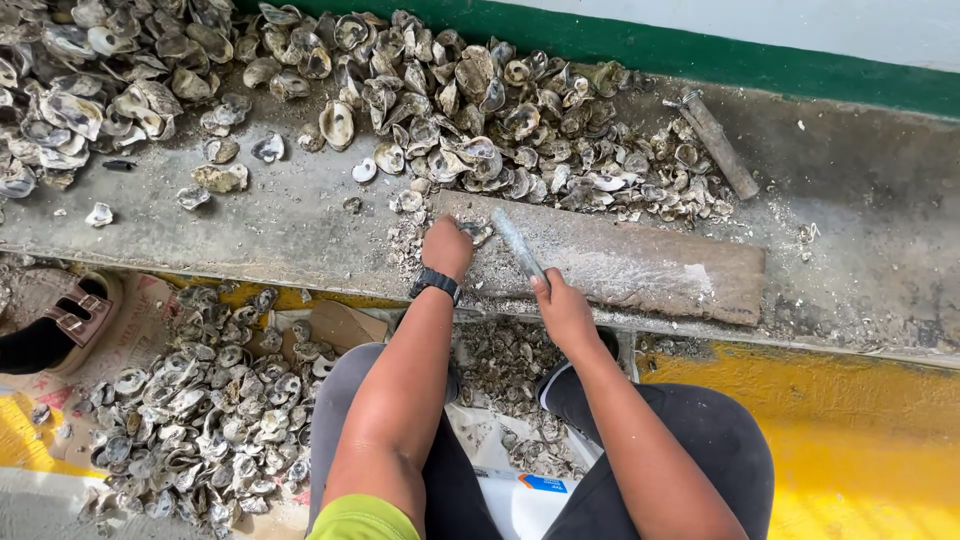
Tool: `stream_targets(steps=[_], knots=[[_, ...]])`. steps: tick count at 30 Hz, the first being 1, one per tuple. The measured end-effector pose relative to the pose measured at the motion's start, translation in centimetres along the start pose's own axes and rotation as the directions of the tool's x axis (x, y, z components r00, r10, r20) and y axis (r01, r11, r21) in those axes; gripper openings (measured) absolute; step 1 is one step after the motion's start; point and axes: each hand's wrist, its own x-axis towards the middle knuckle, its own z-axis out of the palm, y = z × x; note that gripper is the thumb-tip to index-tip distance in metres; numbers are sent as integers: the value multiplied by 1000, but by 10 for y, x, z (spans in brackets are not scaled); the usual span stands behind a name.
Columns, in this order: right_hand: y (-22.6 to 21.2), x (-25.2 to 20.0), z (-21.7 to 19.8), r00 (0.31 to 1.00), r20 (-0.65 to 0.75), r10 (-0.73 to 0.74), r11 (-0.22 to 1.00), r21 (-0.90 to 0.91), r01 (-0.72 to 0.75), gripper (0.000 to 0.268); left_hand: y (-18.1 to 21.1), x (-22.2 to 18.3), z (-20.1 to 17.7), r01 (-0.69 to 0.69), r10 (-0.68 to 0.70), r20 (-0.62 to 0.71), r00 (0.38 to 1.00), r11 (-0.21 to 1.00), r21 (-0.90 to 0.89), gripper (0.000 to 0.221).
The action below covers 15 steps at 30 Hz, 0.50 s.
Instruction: Shucking oysters using a specialized shucking tool on a wooden block.
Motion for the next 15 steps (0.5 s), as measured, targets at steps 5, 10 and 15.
stream_targets(steps=[5, 10, 15], knots=[[-14, -5, -18, 994, -6, 110, 993, 52, -110, 47, -40, 36, 48, -95, 93, -25, 995, 994, -60, 26], [-2, 3, -20, 990, -38, 133, 965, 232, -120, 51, -25, 38, 38, 266, -19, 349, 937, 687, -676, 21], [2, 6, -23, 970, 70, 233, 752, 619, -226, 42, -21, 34, 30, 420, -47, 487, 872, 583, -695, 18]])
